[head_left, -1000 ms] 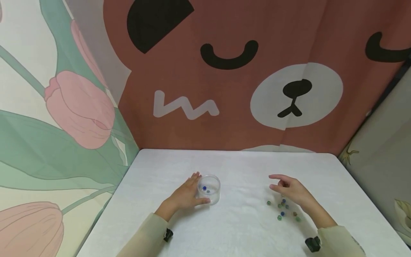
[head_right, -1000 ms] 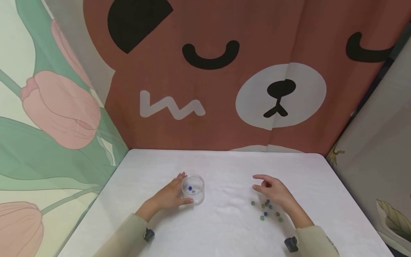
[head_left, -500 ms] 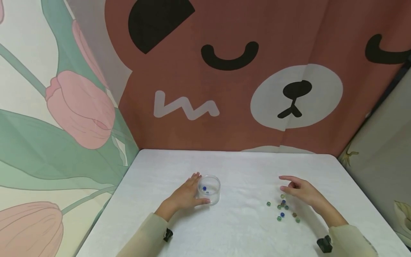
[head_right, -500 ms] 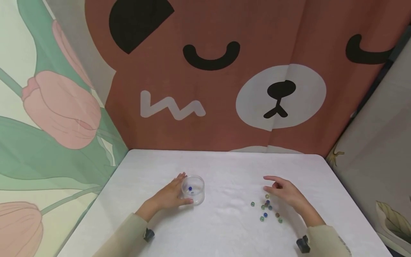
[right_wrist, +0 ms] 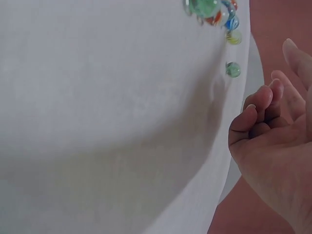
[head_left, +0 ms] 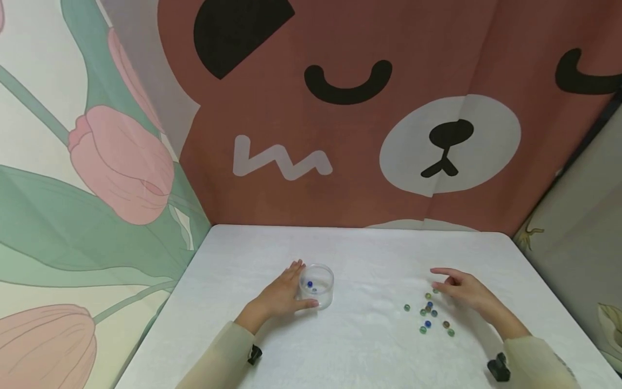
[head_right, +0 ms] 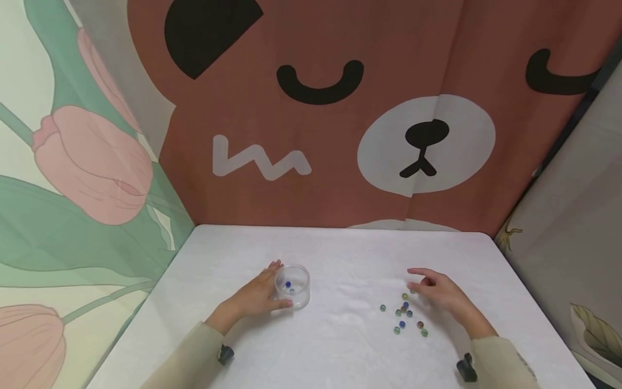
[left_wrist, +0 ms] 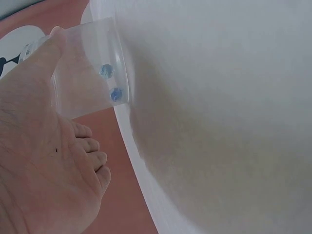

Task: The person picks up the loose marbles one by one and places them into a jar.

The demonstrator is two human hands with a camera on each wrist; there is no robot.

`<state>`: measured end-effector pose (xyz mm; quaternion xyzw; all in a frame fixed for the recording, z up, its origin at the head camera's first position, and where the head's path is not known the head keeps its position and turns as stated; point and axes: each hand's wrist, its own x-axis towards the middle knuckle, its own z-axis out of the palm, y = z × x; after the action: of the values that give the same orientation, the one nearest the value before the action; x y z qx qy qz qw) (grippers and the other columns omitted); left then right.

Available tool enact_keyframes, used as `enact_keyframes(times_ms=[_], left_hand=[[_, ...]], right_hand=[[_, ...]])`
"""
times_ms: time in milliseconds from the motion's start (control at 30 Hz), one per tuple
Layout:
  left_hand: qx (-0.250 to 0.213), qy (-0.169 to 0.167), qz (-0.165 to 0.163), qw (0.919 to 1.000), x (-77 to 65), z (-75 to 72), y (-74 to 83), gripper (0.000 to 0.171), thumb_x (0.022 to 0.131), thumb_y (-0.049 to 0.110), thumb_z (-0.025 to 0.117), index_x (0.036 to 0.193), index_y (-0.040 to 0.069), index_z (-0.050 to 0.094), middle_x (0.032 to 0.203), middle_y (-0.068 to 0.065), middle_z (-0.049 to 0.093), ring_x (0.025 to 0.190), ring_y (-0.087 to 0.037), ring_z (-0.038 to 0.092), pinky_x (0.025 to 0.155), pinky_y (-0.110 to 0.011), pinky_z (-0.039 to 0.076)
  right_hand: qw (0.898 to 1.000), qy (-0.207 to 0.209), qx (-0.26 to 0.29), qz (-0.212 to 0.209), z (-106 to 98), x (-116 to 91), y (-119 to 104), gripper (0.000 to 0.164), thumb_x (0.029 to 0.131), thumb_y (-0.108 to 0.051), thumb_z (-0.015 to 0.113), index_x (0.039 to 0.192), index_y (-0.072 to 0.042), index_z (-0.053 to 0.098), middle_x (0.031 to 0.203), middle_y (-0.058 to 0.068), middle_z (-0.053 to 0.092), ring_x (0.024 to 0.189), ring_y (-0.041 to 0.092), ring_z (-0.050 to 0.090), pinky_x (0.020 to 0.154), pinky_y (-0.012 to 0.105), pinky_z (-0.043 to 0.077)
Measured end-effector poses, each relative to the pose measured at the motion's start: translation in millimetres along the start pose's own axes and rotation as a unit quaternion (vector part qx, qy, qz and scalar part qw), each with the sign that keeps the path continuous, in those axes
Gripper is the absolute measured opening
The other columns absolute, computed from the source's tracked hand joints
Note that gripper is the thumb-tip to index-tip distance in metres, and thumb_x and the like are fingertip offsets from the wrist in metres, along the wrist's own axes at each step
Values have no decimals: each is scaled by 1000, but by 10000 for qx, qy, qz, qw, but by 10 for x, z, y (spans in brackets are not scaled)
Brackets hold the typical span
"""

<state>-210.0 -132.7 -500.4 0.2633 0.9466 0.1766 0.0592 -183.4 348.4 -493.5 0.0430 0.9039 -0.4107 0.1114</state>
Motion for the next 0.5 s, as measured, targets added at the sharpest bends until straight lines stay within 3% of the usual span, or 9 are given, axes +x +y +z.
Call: enact_keyframes(times_ms=[500], left_hand=[[-35,-80,-108,9999,2,-15,9,110,86,74,61,159,0,25,168,-16,18,156,-29,15,127,-43,19]], right_hand=[[9988,-388,-216,203,-20,82,115,68,93,-43,73,146,-5,52,92,7,55,85,23,50,68,32,41]])
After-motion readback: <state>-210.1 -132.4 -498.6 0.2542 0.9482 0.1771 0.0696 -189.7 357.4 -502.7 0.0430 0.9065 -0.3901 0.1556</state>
